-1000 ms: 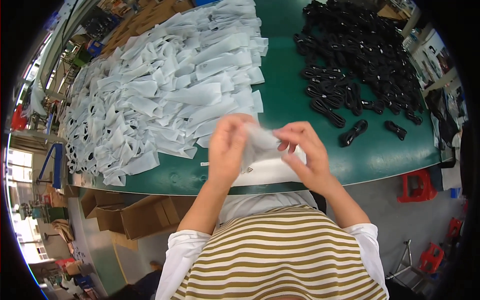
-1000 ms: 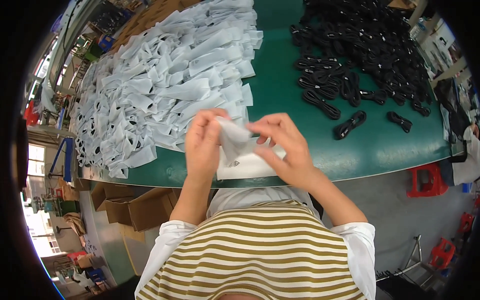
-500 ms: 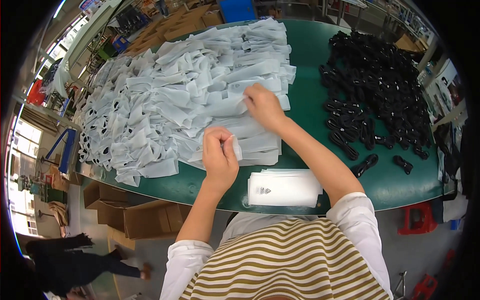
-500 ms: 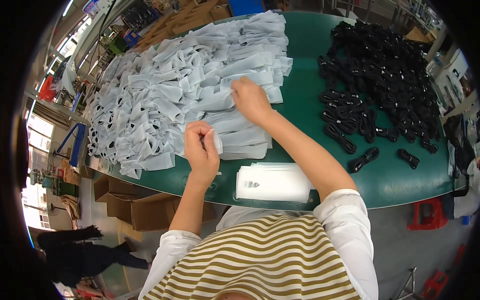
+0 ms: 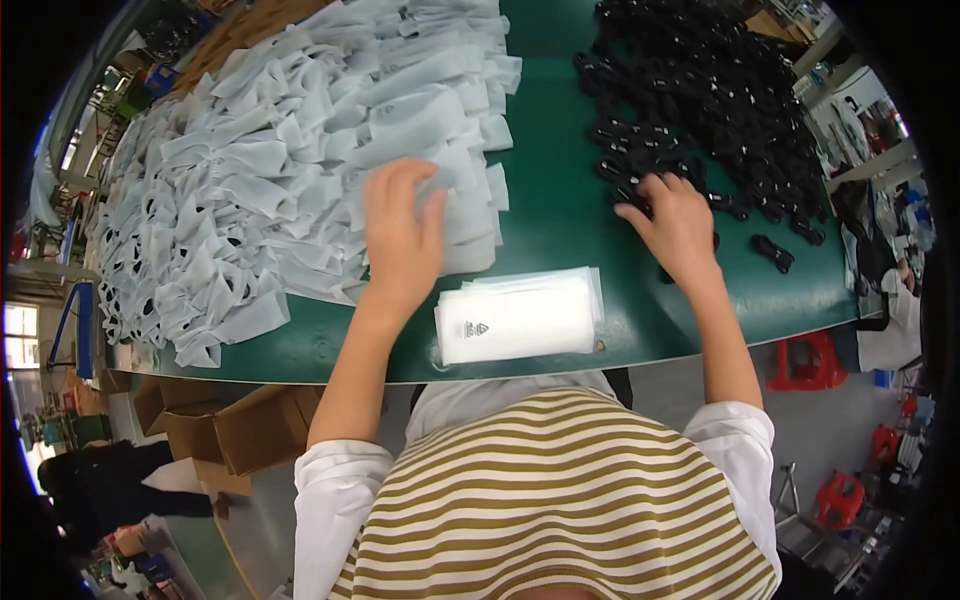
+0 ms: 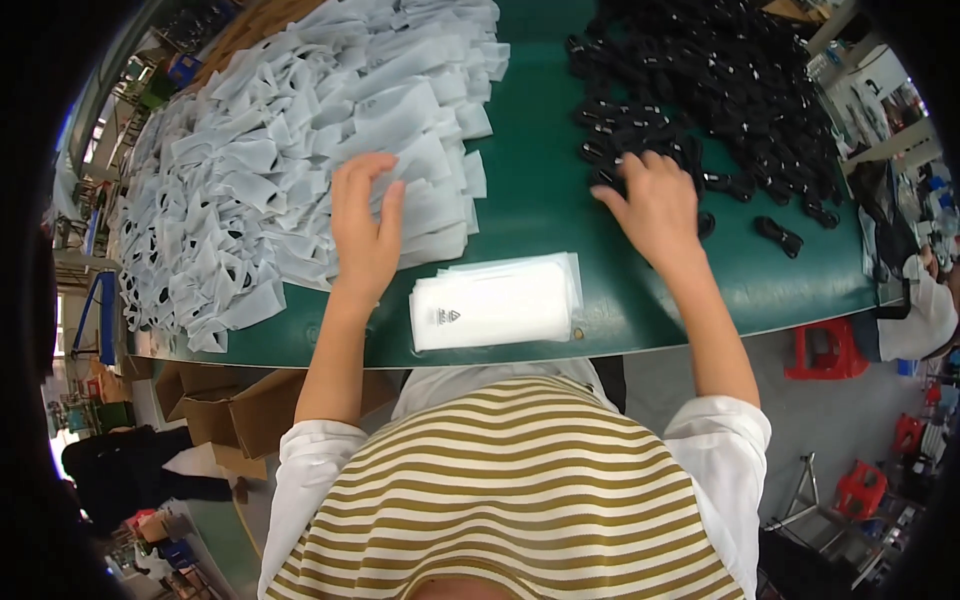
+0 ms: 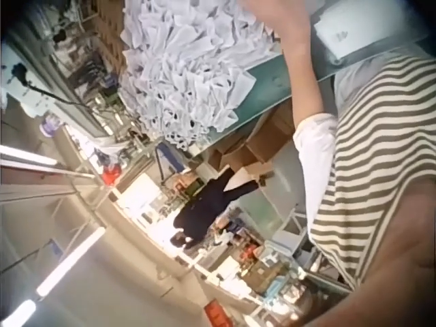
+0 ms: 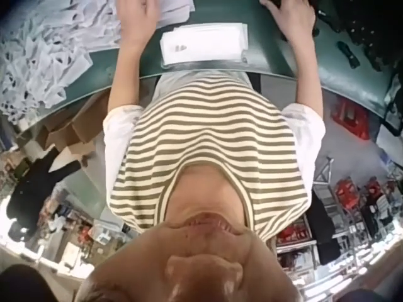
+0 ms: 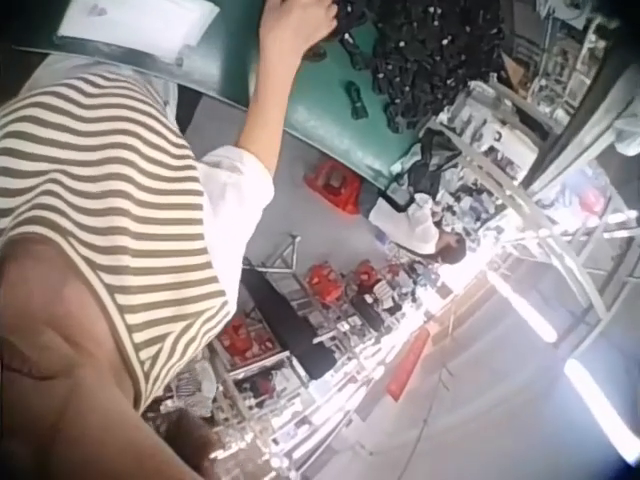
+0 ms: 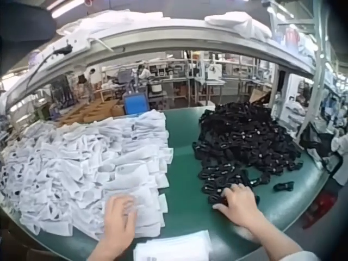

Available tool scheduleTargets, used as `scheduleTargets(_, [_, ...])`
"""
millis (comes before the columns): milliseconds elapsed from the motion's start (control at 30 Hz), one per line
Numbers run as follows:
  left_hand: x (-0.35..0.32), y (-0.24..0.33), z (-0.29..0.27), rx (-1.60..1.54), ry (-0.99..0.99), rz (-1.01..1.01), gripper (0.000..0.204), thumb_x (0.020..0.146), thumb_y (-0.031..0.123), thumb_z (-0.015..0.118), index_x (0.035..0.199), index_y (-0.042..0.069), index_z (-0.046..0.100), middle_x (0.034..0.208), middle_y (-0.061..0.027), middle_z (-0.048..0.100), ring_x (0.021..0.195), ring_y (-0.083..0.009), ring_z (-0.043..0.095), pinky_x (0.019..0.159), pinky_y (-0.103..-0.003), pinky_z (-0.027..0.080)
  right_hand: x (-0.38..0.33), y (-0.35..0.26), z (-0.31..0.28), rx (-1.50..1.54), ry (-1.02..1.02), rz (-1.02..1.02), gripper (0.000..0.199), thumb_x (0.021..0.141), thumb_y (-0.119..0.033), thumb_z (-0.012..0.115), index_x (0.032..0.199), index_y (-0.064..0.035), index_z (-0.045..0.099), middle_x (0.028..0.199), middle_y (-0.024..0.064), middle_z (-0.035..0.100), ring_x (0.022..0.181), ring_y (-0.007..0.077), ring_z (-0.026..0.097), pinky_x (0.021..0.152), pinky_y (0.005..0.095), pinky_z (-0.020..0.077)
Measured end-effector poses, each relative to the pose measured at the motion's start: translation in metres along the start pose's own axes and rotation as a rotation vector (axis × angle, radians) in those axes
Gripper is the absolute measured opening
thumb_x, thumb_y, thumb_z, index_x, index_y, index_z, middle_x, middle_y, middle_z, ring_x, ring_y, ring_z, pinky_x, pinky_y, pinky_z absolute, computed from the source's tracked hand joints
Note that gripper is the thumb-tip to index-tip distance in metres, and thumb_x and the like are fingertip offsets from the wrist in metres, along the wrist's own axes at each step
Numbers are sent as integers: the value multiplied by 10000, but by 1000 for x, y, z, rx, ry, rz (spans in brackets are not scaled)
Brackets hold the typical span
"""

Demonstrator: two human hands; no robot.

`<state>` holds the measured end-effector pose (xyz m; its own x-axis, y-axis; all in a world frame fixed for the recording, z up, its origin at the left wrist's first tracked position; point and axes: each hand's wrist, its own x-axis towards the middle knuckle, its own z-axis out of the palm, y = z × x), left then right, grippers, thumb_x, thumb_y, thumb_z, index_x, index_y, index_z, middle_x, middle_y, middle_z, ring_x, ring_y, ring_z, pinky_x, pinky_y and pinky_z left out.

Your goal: Manually inserting black electronic cables or components into white protective sleeves at an assembly line workstation.

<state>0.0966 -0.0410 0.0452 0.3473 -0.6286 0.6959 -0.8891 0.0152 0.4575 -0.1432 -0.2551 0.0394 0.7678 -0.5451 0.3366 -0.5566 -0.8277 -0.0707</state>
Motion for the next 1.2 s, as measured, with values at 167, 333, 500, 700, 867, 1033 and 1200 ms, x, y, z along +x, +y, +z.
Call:
scheduleTargets(167, [-43,69,24,-335,-294,46,200,801,23,720,981,9,635,953,-143,604,876,-331,593,778,-372,493,-50,17,11,105,131,-23,237,869,-101,668,1095,-33,645,878,151,582,830,331,608,692,401,496])
scheduleTargets(333, [-74,90,54,-299,-449,60,156,797,24,721,920,15,626,875,-124,584,839,-321,590,733,-358,489,-71,-15,-3,449,88,37,299,890,-31,608,1188,-24,626,836,142,547,768,292,586,664,364,466])
scheduleTargets(500, [-83,88,57,-272,-471,-8,122,812,7,702,886,17,605,849,-110,580,799,-285,591,709,-345,489,-101,-31,-31,640,64,49,321,885,16,570,1203,-3,617,822,129,526,712,259,543,640,335,438])
scheduleTargets(700, [-81,91,49,-438,-484,-296,86,854,-19,661,900,19,598,836,-102,585,754,-224,576,681,-315,481,-134,-28,-43,625,66,-15,325,868,27,569,1189,9,618,814,131,528,677,251,520,609,328,418])
scheduleTargets(867, [-80,91,48,-529,-486,-310,100,840,-42,638,899,11,578,880,-122,590,789,-275,572,679,-361,476,-139,-30,-45,669,-80,-78,324,845,34,591,1163,5,642,817,125,541,671,256,520,609,342,427])
scheduleTargets(1033, [-74,91,42,-486,-475,-11,135,820,-64,651,891,19,573,941,-104,602,845,-251,565,744,-329,469,-136,-36,-36,1168,-430,232,308,848,25,625,1152,-5,668,842,90,583,744,233,572,673,323,470])
scheduleTargets(1200, [-65,93,35,-405,-464,47,169,782,-62,661,877,39,563,979,-105,613,935,-300,548,825,-352,451,-127,-48,-29,1027,-206,36,303,850,21,658,1150,-17,682,967,76,602,870,190,599,761,283,489])
